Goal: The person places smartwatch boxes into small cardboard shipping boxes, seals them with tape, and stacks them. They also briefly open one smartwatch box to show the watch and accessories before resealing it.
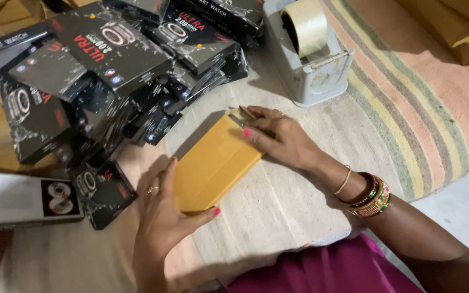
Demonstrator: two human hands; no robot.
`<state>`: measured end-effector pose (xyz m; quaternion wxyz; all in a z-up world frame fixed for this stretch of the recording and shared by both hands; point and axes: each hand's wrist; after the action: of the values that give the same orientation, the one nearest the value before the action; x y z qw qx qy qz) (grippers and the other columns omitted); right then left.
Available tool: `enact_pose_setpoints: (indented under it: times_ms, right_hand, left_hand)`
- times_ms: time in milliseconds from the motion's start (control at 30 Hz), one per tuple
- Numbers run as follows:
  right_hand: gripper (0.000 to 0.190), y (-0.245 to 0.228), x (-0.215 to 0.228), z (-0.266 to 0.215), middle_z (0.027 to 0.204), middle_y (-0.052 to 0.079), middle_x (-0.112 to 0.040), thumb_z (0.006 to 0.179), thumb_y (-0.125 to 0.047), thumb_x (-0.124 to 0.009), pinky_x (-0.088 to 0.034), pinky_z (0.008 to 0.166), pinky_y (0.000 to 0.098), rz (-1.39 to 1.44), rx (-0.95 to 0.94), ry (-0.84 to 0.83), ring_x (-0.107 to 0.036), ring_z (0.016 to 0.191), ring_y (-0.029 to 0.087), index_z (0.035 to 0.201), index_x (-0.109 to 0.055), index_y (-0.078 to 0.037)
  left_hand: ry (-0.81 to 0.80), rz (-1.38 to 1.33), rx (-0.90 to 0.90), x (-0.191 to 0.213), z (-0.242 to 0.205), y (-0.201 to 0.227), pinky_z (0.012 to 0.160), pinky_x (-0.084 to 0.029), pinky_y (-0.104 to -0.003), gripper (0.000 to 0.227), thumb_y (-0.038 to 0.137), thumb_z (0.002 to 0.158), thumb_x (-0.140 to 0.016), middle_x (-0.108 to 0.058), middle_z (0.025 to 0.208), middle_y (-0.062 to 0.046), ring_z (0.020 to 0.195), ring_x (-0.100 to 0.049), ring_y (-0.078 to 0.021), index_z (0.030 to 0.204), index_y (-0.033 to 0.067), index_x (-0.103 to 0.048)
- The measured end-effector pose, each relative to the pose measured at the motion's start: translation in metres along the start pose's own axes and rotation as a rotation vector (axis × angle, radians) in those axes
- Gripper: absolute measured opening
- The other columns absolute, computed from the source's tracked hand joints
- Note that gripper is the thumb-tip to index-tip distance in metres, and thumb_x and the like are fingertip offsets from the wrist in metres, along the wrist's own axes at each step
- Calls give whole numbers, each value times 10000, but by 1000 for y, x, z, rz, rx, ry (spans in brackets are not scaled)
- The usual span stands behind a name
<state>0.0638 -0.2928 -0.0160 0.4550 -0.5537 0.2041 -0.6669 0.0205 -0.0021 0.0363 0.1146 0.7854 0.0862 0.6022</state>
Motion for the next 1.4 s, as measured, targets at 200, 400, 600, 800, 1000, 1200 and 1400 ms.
enact_pose_setpoints:
  times_ms: [200, 400, 600, 800, 1000, 1200, 1400]
  right_hand:
    - [437, 9, -3, 1, 1303, 179, -697, 943, -125, -598, -571, 988, 342, 355, -242, 118, -689, 1165, 228, 1367, -551, -31]
    - [488, -1, 4, 5, 1121, 140, -691, 900, -28, -641, -629, 769, 380, 490, -412, 115, -697, 983, 194, 1353, -461, -62]
    - [309, -57, 32, 15, 1272, 156, -664, 1069, 113, -523, -534, 1055, 366, 566, 305, 308, -619, 1204, 202, 1307, -627, -55]
    - [353, -130, 86, 39, 1287, 155, -711, 855, 92, -616, -607, 990, 380, -24, 612, 216, -705, 1227, 305, 1163, -749, -17]
    - [251, -160, 103, 51, 1369, 233, -625, 864, -276, -750, -548, 904, 462, -539, 716, 216, -631, 1175, 406, 1047, -780, -107]
    - [345, -159, 112, 57, 1456, 244, -546, 832, -226, -774, -537, 899, 459, -590, 588, 96, -542, 1283, 439, 1031, -732, 52]
    - [330, -154, 117, 61, 1470, 270, -532, 876, -214, -769, -528, 923, 462, -655, 634, 134, -532, 1272, 425, 891, -675, 102]
  left_hand:
    - [73, 18, -251, 6, 21, 79, 1161, -176, -601, 1620, 609, 335, -982, -280, 1651, -201, 1474, -223, -397, 1602, 172, -72]
    - [26, -43, -261, 5, 53, 105, 1163, -363, -525, 1474, 506, 488, -916, -494, 1438, -251, 1378, -457, -403, 1665, 221, -75]
    - [934, -138, -737, 25, 27, 111, 1152, -365, -535, 1364, 414, 579, -976, -469, 1491, -254, 1333, -481, -421, 1613, 53, -164]
    - [832, -869, -723, 45, 21, 111, 1064, -546, -401, 1180, 249, 667, -977, -526, 1415, -181, 1210, -597, -257, 1588, -5, -284]
    - [612, -1324, -763, 33, 41, 104, 1063, -490, -283, 515, 112, 1081, -546, -580, 1399, -111, 1212, -587, -153, 1543, -56, -394]
    - [726, -1247, -757, 33, 66, 111, 1000, -498, -259, 395, 159, 1135, -452, -651, 1265, -91, 1124, -599, -122, 1422, -106, -516]
    - [773, -1159, -687, 41, 64, 117, 821, -492, -253, 484, 266, 1136, -406, -676, 1159, -85, 944, -575, -113, 1410, -101, -562]
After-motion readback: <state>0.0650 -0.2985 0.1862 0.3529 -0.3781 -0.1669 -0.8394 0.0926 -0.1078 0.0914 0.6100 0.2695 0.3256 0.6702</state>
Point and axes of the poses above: each hand's wrist, its own z-axis towards the middle knuckle, its own x-axis out of the back of the hand, y = z × x
